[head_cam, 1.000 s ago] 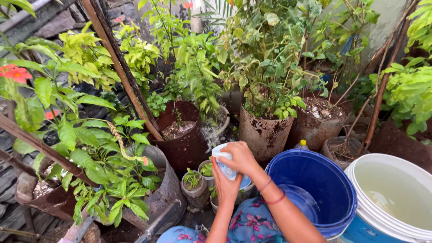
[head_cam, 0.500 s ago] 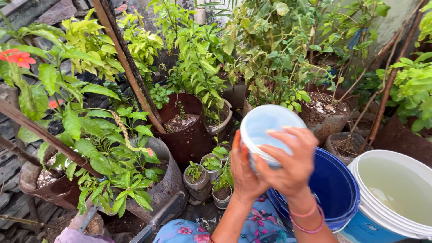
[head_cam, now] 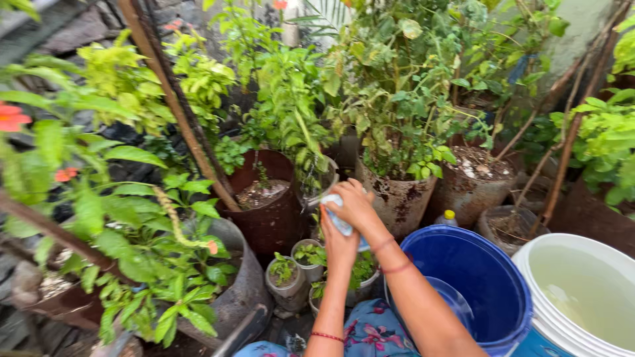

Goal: The person cleans a white plastic container using a cloth and water from a blue bucket. They dip the cloth into the water, scrub the interior and exterior of the container, and rinse it.

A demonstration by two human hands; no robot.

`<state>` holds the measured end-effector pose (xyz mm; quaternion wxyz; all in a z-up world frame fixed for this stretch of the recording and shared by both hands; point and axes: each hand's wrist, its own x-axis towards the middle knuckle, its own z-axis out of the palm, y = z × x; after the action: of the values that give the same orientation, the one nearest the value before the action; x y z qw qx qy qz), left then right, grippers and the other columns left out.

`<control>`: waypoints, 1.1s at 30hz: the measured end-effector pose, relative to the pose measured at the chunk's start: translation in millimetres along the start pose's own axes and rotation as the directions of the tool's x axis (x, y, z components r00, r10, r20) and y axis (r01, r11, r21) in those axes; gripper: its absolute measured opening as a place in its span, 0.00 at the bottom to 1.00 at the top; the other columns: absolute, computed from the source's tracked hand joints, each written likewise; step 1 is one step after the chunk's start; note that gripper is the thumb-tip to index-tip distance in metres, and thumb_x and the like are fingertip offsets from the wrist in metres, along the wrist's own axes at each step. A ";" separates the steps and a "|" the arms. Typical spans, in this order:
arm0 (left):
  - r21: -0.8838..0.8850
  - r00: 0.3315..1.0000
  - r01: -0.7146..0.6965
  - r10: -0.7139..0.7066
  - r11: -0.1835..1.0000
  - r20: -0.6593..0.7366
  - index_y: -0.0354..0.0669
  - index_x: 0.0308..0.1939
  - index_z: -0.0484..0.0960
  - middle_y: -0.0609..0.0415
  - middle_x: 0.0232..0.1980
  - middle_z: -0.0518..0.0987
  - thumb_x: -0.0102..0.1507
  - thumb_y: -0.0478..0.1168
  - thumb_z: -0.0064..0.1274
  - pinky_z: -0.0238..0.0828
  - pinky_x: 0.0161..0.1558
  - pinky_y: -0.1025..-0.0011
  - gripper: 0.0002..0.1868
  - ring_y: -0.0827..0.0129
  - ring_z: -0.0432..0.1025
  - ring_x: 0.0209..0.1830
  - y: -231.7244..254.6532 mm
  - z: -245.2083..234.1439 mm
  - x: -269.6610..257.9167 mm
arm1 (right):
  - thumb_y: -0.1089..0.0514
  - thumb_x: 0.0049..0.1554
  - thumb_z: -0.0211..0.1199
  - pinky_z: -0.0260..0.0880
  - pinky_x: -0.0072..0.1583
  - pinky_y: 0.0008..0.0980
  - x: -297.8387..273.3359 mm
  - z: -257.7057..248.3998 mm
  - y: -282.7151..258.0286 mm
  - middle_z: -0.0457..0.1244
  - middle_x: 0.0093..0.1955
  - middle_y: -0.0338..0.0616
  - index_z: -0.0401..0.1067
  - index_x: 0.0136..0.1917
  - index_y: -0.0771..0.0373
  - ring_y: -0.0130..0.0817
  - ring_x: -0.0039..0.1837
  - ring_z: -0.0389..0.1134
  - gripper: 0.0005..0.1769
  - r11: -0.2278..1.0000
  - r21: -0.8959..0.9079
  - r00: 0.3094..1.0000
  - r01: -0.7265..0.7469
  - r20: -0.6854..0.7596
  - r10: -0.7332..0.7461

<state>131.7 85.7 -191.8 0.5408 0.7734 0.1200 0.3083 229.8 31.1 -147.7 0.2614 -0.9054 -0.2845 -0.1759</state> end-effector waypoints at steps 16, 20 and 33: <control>0.288 0.757 -0.437 0.176 0.852 0.629 0.29 0.78 0.43 0.33 0.82 0.44 0.52 0.58 0.68 0.31 0.77 0.46 0.65 0.44 0.39 0.83 -15.7 139.4 -135.3 | 0.37 0.51 0.68 0.70 0.62 0.45 -189.5 -50.1 212.9 0.70 0.58 0.53 0.77 0.61 0.53 0.52 0.60 0.71 0.29 0.823 -0.102 0.798 -0.559 0.203 0.568; 0.499 0.498 -0.721 -0.142 0.482 0.856 0.31 0.78 0.44 0.36 0.83 0.43 0.55 0.68 0.62 0.28 0.78 0.47 0.65 0.46 0.38 0.84 -71.6 168.9 -162.4 | 0.43 0.49 0.69 0.69 0.64 0.44 -213.9 -21.3 235.0 0.68 0.62 0.48 0.76 0.61 0.53 0.48 0.63 0.70 0.28 0.897 -0.263 0.757 -0.355 0.481 0.441; 0.447 0.013 -0.737 -0.650 0.508 0.760 0.39 0.79 0.56 0.45 0.83 0.55 0.50 0.67 0.64 0.50 0.76 0.55 0.62 0.53 0.50 0.83 -148.1 223.0 -185.5 | 0.49 0.61 0.54 0.66 0.67 0.48 -211.0 -18.1 161.1 0.65 0.67 0.53 0.76 0.63 0.57 0.52 0.68 0.67 0.21 0.963 -0.261 0.241 -0.064 0.933 0.268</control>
<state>144.0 -123.4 -441.3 -0.0344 0.8845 -0.1982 -0.4209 160.7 -181.6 -292.0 -0.0255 -0.8680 -0.2707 0.4154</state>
